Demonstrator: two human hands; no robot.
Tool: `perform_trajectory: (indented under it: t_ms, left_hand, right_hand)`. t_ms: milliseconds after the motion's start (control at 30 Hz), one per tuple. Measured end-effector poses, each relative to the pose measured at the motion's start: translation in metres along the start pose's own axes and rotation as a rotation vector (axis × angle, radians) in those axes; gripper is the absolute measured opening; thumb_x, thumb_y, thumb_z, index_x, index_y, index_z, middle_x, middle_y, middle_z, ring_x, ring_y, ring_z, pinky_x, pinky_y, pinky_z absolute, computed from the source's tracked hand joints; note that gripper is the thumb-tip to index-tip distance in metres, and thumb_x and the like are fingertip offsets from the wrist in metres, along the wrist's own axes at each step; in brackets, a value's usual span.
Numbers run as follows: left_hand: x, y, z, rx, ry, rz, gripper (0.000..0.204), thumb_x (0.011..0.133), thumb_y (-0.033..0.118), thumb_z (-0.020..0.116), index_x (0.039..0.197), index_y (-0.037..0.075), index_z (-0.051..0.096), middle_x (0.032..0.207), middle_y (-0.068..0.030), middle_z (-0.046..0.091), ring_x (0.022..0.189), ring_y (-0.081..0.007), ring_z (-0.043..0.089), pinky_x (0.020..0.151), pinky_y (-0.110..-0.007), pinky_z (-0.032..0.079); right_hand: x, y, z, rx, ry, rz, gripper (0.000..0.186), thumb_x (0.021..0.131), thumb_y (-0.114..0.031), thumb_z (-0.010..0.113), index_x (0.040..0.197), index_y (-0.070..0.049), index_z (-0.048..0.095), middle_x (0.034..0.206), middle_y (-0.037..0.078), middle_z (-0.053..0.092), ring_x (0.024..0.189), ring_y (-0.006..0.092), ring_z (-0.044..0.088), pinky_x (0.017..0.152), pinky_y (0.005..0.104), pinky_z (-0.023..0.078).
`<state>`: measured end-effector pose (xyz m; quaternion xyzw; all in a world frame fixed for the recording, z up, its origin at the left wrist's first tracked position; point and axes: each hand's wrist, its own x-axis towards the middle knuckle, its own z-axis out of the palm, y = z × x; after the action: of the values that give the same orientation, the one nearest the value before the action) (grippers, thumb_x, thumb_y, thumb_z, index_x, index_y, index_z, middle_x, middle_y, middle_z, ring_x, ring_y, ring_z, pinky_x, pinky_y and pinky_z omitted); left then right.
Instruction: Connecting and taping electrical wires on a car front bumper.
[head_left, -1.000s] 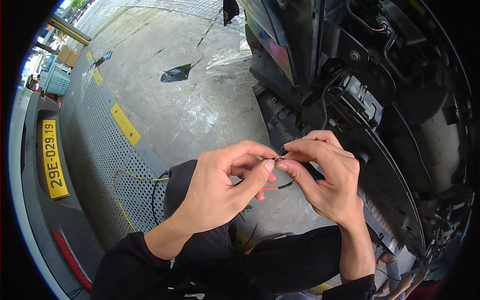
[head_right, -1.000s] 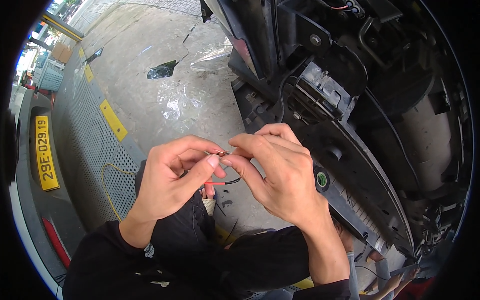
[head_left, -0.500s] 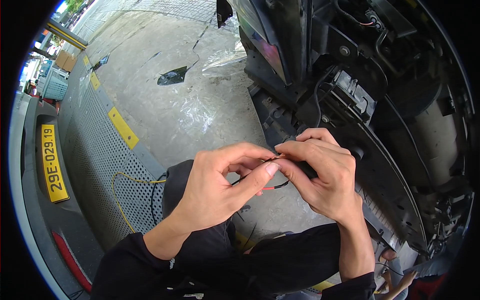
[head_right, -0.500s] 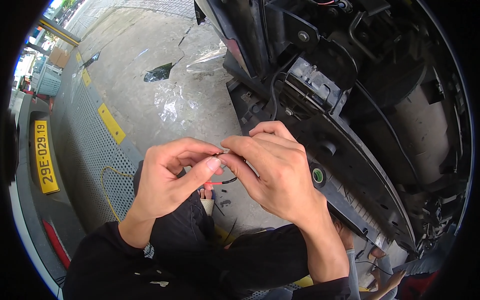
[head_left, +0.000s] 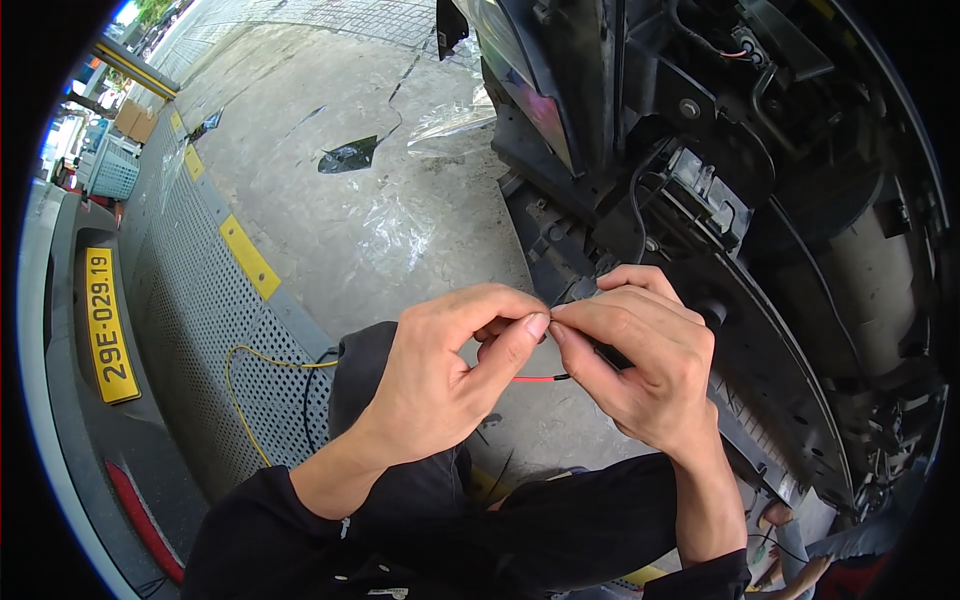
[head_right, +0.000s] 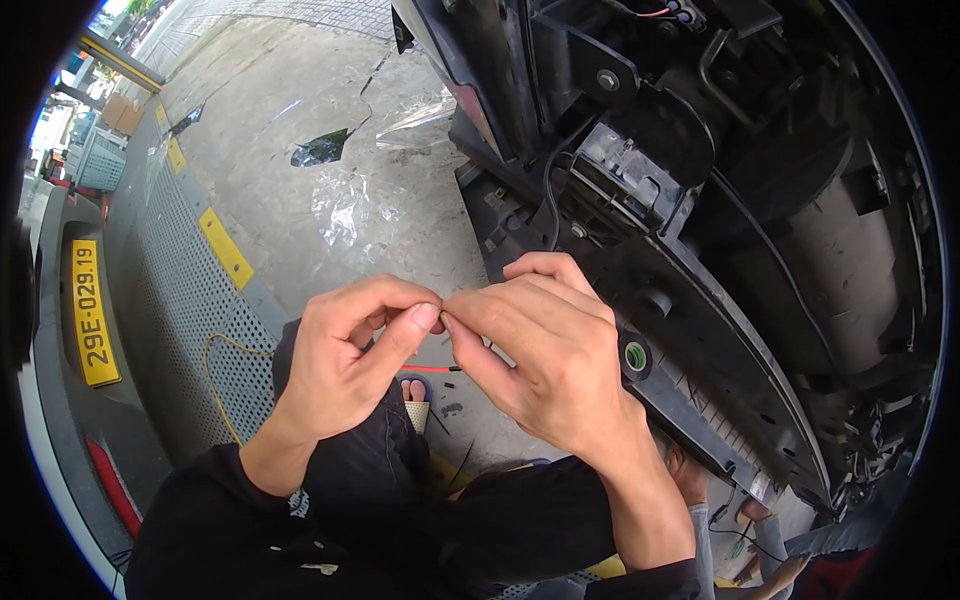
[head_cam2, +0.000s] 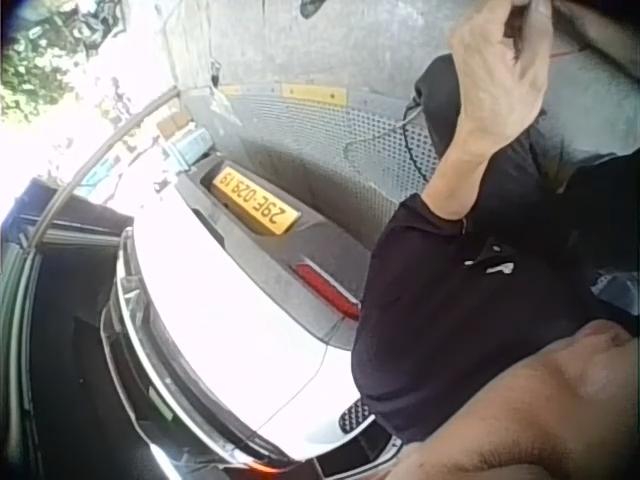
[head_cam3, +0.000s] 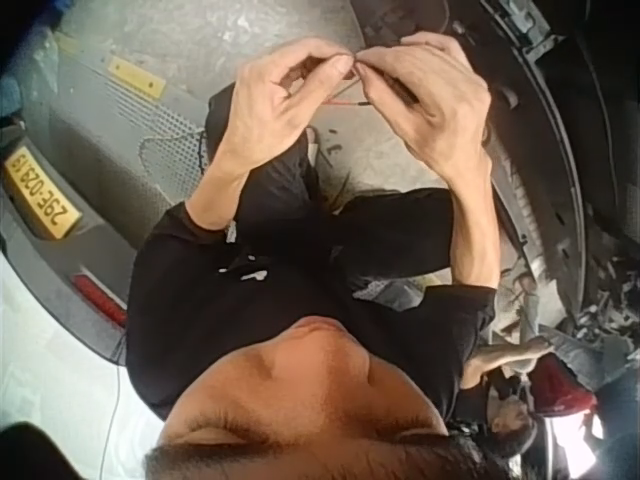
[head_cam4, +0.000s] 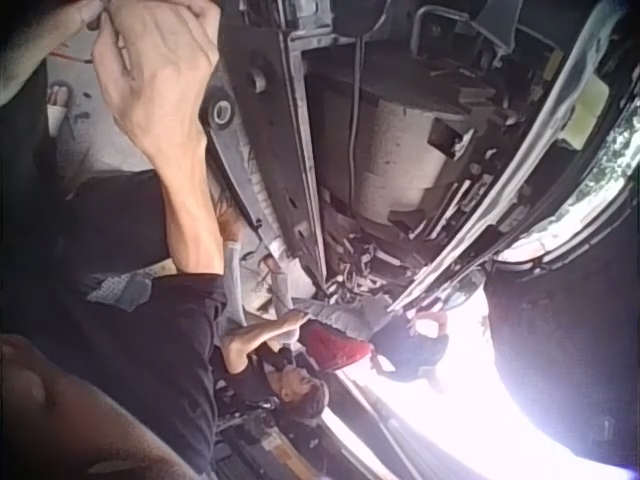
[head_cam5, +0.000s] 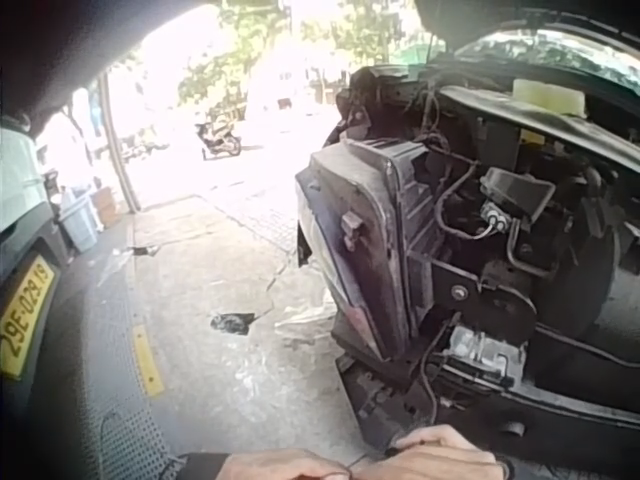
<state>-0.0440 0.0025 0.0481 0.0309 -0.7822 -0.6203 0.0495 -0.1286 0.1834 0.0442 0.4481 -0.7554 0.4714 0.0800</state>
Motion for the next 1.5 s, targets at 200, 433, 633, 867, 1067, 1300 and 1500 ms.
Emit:
perform_trajectory:
  t_ms: [200,433,633,867,1067,1300,1500]
  left_hand:
    - [-0.002,0.000,-0.003,-0.194,-0.054,-0.119,0.010,0.098,0.005,0.064,0.100,-0.004,0.069,0.086,-0.0079,0.072,0.075,-0.0096,0.065,0.066,-0.025,0.052]
    - [0.001,0.005,-0.008,-0.284,-0.133,-0.183,0.015,0.102,0.002,0.058,0.112,-0.008,0.063,0.093,-0.0138,0.072,0.079,-0.0115,0.067,0.071,-0.025,0.056]
    - [0.001,0.007,-0.010,-0.122,-0.169,-0.093,0.014,0.101,0.002,0.060,0.110,-0.008,0.064,0.094,-0.0138,0.072,0.082,-0.0128,0.068,0.072,-0.025,0.057]
    - [0.000,0.014,-0.010,-0.187,-0.157,-0.249,0.015,0.102,0.004,0.060,0.109,-0.008,0.065,0.093,-0.0128,0.071,0.082,-0.0134,0.068,0.072,-0.026,0.058]
    - [0.002,0.011,-0.011,-0.209,-0.193,-0.195,0.017,0.104,0.008,0.058,0.110,-0.007,0.064,0.091,-0.0119,0.072,0.080,-0.0118,0.067,0.069,-0.026,0.057]
    - [0.007,0.015,-0.018,-0.457,-0.307,-0.445,0.016,0.105,0.009,0.056,0.108,-0.006,0.060,0.079,-0.0123,0.071,0.067,-0.0109,0.066,0.060,-0.024,0.052]
    - [0.001,0.013,-0.007,-0.204,-0.061,-0.231,0.012,0.099,0.005,0.064,0.106,-0.004,0.063,0.079,-0.0117,0.073,0.068,-0.0126,0.068,0.059,-0.023,0.052]
  right_hand:
    - [-0.002,-0.002,0.003,-0.067,0.112,-0.090,0.020,0.069,0.000,0.082,0.086,-0.003,0.073,0.081,0.006,0.070,0.070,0.0226,0.066,0.073,0.0344,0.053]
    - [-0.003,-0.003,-0.004,-0.056,0.062,-0.113,0.021,0.066,0.006,0.080,0.086,0.000,0.073,0.077,0.007,0.069,0.067,0.0216,0.067,0.070,0.0352,0.054]
    - [-0.003,-0.005,-0.003,-0.051,0.045,-0.100,0.022,0.066,0.003,0.080,0.086,-0.002,0.072,0.079,0.006,0.069,0.068,0.0221,0.066,0.071,0.0354,0.053]
    - [-0.004,-0.005,0.001,-0.085,0.079,-0.098,0.023,0.066,-0.001,0.082,0.086,-0.003,0.071,0.082,0.006,0.068,0.071,0.0236,0.065,0.072,0.0365,0.053]
    - [-0.005,-0.005,-0.002,-0.036,0.054,-0.124,0.025,0.065,-0.003,0.082,0.088,-0.003,0.070,0.085,0.007,0.068,0.073,0.0236,0.065,0.074,0.0380,0.054]
    - [-0.004,-0.004,-0.005,-0.071,-0.025,-0.180,0.027,0.065,-0.006,0.082,0.089,-0.002,0.070,0.089,0.007,0.067,0.076,0.0234,0.065,0.075,0.0392,0.053]
    - [-0.003,-0.004,-0.004,-0.094,0.024,-0.159,0.027,0.066,-0.002,0.082,0.089,-0.002,0.070,0.083,0.006,0.066,0.072,0.0234,0.063,0.071,0.0369,0.052]
